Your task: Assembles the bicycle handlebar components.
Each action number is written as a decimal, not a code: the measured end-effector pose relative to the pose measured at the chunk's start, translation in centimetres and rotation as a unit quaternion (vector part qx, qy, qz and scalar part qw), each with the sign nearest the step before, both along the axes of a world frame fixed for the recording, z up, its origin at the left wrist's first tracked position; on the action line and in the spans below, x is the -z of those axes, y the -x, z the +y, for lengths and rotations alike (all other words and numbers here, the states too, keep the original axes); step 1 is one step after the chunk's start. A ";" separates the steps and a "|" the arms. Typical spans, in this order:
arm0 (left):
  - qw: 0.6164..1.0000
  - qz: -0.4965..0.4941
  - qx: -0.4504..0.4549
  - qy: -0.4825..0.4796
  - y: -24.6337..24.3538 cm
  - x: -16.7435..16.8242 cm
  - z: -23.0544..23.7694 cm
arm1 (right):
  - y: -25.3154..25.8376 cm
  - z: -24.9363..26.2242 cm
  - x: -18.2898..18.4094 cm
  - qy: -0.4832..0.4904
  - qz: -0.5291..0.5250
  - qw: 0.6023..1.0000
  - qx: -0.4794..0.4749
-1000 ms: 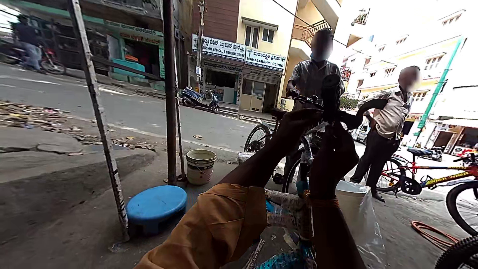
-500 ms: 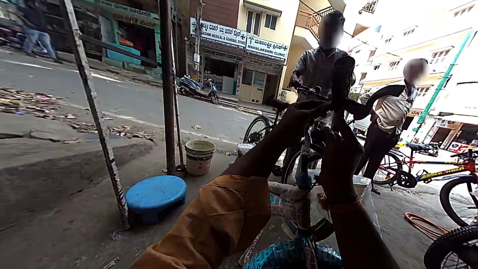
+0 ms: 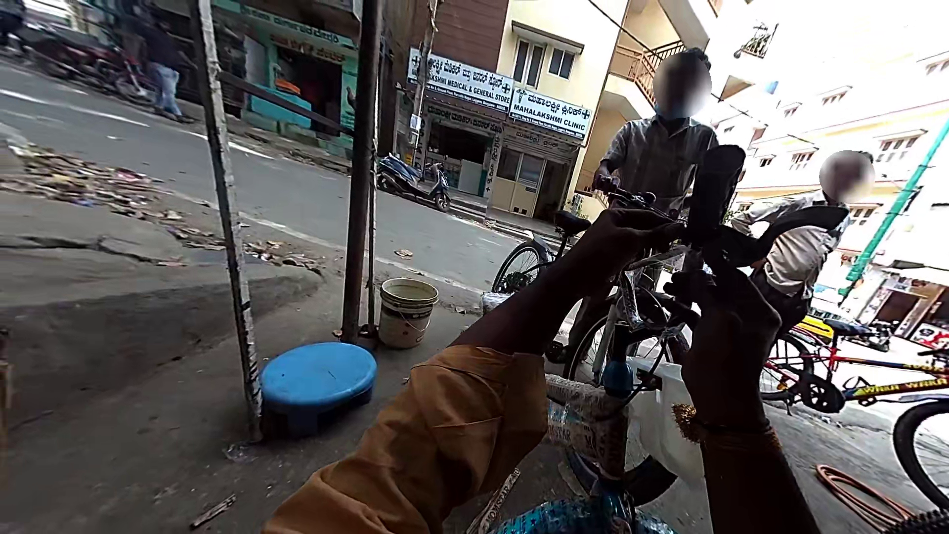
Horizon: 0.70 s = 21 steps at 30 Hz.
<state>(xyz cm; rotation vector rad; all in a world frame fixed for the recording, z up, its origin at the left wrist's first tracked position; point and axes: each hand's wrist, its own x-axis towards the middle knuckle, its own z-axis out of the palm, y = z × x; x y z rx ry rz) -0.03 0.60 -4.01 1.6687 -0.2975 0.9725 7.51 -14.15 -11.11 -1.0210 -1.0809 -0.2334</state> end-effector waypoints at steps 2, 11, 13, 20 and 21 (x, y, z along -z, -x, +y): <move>1.000 0.008 -0.006 0.008 0.2 -0.1 -0.3 | 0.2 0.2 0.0 -0.005 0.007 1.000 0.007; 0.995 0.027 0.001 0.095 -1.1 0.3 -0.6 | 1.0 0.1 0.1 -0.004 0.020 1.000 -0.013; 0.994 0.032 0.015 0.108 -1.1 0.7 -0.5 | 1.0 0.0 0.1 -0.002 0.020 1.000 -0.011; 0.991 0.041 0.035 0.119 -0.8 0.9 -0.4 | 0.4 0.7 -0.2 -0.019 0.040 0.999 -0.020; 0.992 0.040 0.032 0.118 -0.7 0.9 -0.5 | 0.6 0.3 0.1 -0.001 0.027 1.000 -0.009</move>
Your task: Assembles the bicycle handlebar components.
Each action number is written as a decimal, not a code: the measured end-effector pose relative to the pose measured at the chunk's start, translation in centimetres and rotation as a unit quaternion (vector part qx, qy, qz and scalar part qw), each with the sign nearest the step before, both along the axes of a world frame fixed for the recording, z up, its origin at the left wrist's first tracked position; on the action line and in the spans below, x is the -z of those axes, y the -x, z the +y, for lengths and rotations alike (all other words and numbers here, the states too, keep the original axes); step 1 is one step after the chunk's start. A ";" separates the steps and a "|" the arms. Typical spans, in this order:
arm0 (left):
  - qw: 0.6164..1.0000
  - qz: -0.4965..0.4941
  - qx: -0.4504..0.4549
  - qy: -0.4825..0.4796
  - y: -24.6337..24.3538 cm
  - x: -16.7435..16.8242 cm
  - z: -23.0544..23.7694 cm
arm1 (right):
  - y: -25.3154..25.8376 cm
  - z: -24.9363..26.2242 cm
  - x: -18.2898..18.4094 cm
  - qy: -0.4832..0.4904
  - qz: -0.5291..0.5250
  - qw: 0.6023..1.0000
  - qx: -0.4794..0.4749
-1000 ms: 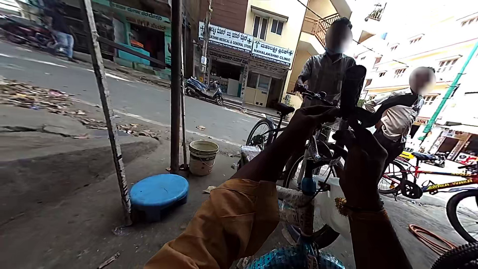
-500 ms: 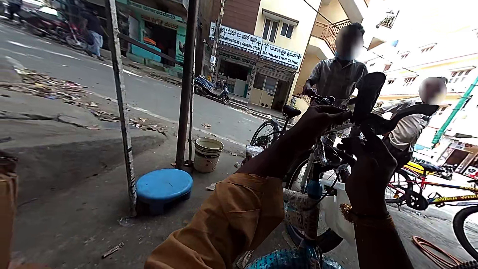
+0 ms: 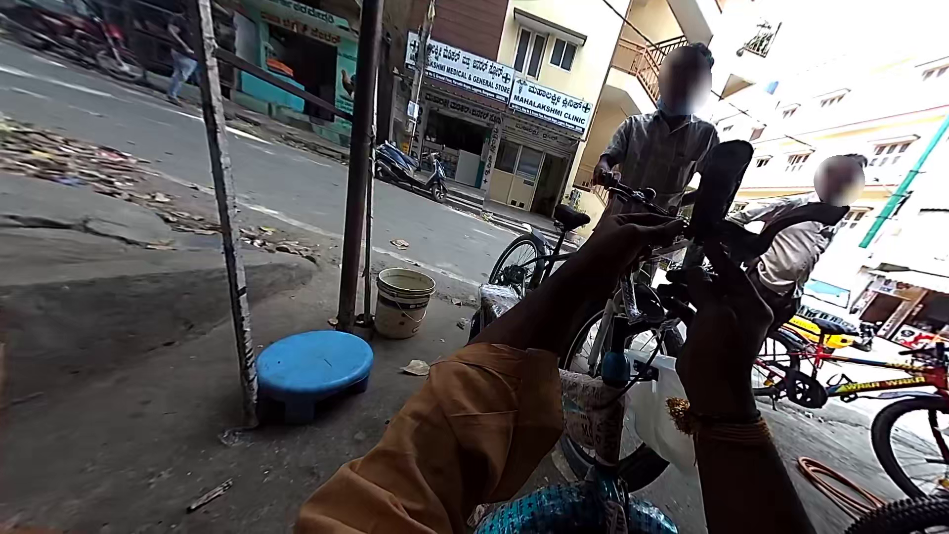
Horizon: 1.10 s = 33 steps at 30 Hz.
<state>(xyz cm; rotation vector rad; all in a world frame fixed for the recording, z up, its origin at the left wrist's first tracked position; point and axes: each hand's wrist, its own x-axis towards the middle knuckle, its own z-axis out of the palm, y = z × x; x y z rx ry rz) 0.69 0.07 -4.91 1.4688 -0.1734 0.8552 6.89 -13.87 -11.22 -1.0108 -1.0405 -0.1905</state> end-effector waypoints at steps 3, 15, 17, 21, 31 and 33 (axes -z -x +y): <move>1.000 0.002 -0.006 0.000 -0.2 0.1 0.0 | 0.0 0.0 0.1 0.004 -0.005 1.000 -0.001; 1.000 0.011 0.010 -0.016 -0.4 0.0 0.5 | -0.4 0.5 0.0 -0.019 -0.014 1.000 -0.003; 1.000 0.021 0.010 -0.020 -0.2 0.0 0.5 | -0.3 0.5 0.0 -0.016 -0.014 1.000 -0.002; 0.999 0.015 0.001 -0.030 -0.2 -0.2 0.2 | -0.2 0.5 0.0 -0.015 -0.020 1.000 0.001; 1.000 0.005 0.004 0.013 -0.8 -0.1 -0.2 | -0.4 0.5 0.2 -0.018 -0.024 0.999 -0.012; 1.000 -0.005 0.006 0.015 -0.8 0.1 0.0 | -0.4 0.5 0.3 -0.016 -0.024 0.999 -0.014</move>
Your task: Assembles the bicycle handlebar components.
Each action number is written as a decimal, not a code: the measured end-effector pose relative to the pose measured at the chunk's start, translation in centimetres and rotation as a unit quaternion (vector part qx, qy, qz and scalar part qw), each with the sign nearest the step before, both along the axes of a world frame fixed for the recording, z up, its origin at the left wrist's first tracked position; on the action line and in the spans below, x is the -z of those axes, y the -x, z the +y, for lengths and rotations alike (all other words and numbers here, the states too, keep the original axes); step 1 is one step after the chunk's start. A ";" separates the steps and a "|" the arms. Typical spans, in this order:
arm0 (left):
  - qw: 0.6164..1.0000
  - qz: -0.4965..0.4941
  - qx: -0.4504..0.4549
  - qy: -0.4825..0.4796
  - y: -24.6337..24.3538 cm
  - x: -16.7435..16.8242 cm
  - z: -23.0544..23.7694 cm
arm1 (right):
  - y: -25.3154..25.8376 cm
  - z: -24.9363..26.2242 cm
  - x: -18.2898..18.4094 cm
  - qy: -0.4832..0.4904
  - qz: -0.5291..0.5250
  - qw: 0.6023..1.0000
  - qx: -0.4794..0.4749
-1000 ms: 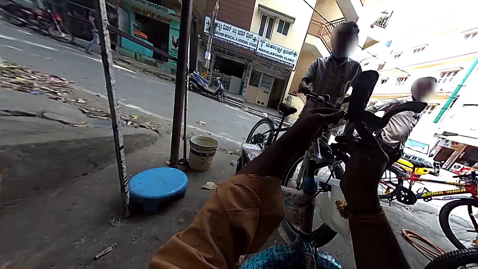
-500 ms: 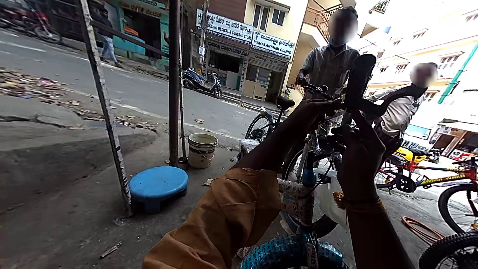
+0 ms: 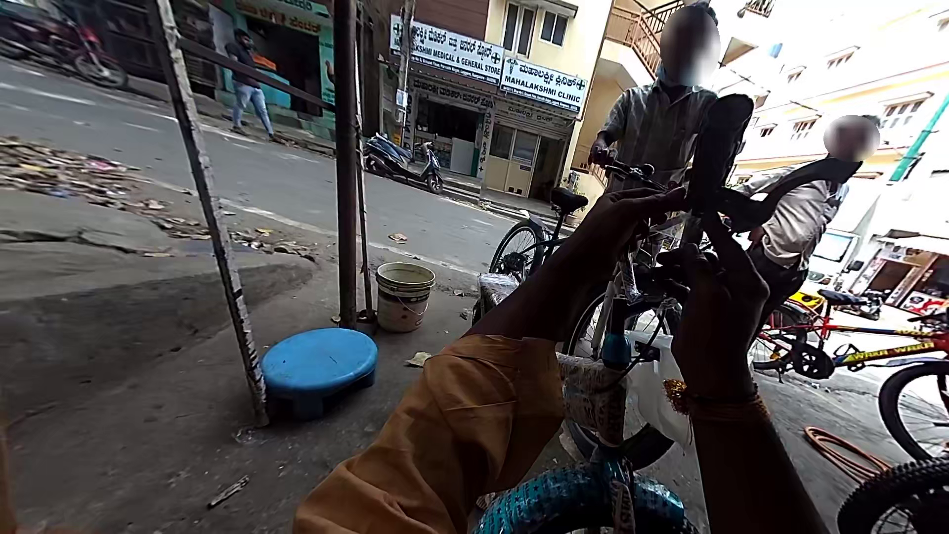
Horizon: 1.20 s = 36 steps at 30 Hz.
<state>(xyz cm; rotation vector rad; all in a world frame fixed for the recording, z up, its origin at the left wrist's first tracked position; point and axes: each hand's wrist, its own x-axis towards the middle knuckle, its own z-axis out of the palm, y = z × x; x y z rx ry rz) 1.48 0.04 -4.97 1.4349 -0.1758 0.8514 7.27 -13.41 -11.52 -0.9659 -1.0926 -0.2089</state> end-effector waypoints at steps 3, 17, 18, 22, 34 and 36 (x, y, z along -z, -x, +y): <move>1.000 -0.011 0.004 0.000 0.0 0.2 0.1 | -0.1 0.2 0.0 -0.007 0.003 1.000 -0.006; 0.999 -0.021 -0.041 0.025 0.2 0.1 -0.9 | -0.2 0.4 0.3 -0.024 0.003 0.999 -0.029; 0.999 -0.019 -0.045 0.022 0.2 0.1 -1.0 | -0.2 0.5 0.4 -0.025 0.000 0.999 -0.026; 0.998 -0.007 -0.061 0.025 0.2 0.3 -1.0 | -0.1 0.3 0.3 -0.016 0.005 1.000 -0.011; 0.999 -0.037 -0.026 0.002 0.7 0.4 -0.8 | -0.1 1.0 -0.1 -0.034 0.025 0.999 -0.010; 0.999 -0.037 -0.009 0.021 0.5 0.5 -0.7 | -0.1 1.0 0.0 -0.039 0.023 0.999 -0.018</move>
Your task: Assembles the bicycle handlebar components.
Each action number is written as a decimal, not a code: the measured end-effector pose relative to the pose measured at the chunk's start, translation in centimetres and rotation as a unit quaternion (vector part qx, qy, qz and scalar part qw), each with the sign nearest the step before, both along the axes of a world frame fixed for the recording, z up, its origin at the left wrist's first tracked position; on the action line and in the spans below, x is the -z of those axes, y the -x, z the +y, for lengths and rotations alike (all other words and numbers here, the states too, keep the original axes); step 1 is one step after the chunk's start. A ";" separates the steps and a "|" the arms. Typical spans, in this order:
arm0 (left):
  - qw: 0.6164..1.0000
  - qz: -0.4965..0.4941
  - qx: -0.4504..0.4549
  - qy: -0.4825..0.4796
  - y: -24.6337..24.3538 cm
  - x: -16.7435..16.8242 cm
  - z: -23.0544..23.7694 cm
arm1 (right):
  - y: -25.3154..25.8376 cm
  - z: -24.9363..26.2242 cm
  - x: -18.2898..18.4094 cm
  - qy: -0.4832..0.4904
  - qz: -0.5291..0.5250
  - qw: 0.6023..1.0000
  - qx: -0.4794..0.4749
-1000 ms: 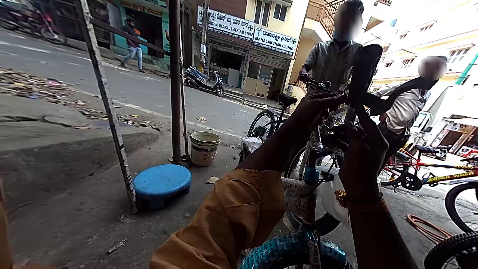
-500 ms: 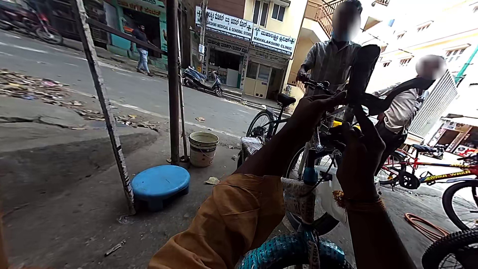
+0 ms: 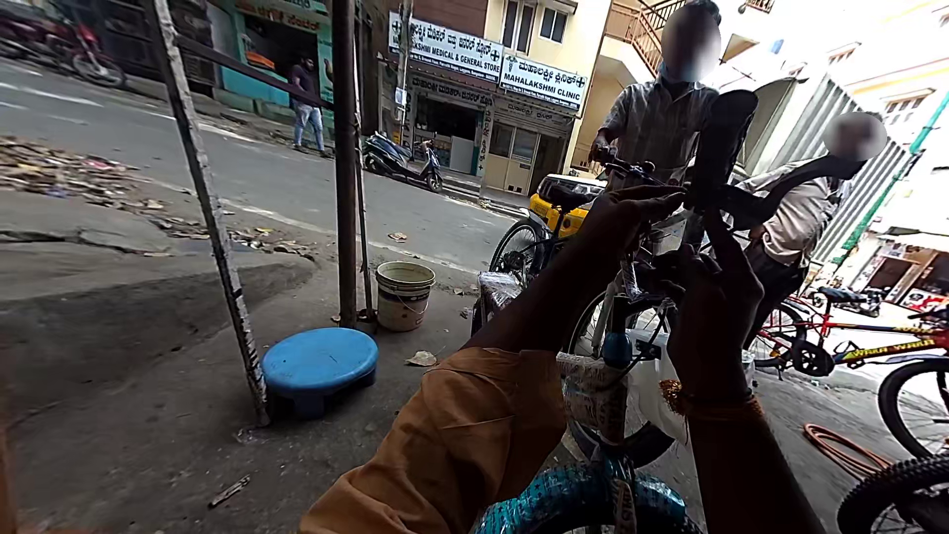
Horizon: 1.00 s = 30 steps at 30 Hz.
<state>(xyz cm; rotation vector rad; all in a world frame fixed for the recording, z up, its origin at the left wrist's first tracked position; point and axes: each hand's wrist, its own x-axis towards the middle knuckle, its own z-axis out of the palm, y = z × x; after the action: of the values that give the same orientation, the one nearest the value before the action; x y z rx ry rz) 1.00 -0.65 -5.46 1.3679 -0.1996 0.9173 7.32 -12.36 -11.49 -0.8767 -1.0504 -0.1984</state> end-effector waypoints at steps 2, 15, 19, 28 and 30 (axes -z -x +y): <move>1.000 0.006 -0.001 0.012 -0.2 0.0 0.0 | 0.1 0.0 0.0 0.000 0.000 1.000 0.000; 1.000 0.013 -0.021 -0.004 -0.3 0.1 -0.2 | 0.1 -0.4 0.1 0.013 -0.012 1.000 0.008; 1.000 0.010 -0.021 -0.007 -0.4 0.4 -0.1 | -0.2 0.0 0.2 -0.007 -0.012 1.000 -0.018; 0.999 0.015 -0.017 -0.030 0.0 -0.3 0.1 | -0.1 -0.2 0.3 0.016 -0.013 1.000 0.009; 0.999 0.015 -0.014 -0.039 0.1 -0.3 0.1 | -0.2 0.1 0.1 0.005 -0.009 1.000 0.005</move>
<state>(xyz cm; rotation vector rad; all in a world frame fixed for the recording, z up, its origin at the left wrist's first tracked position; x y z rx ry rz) 0.94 -0.52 -5.18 1.4594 -0.1959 0.9193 7.50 -12.24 -11.62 -0.8897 -1.0652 -0.2102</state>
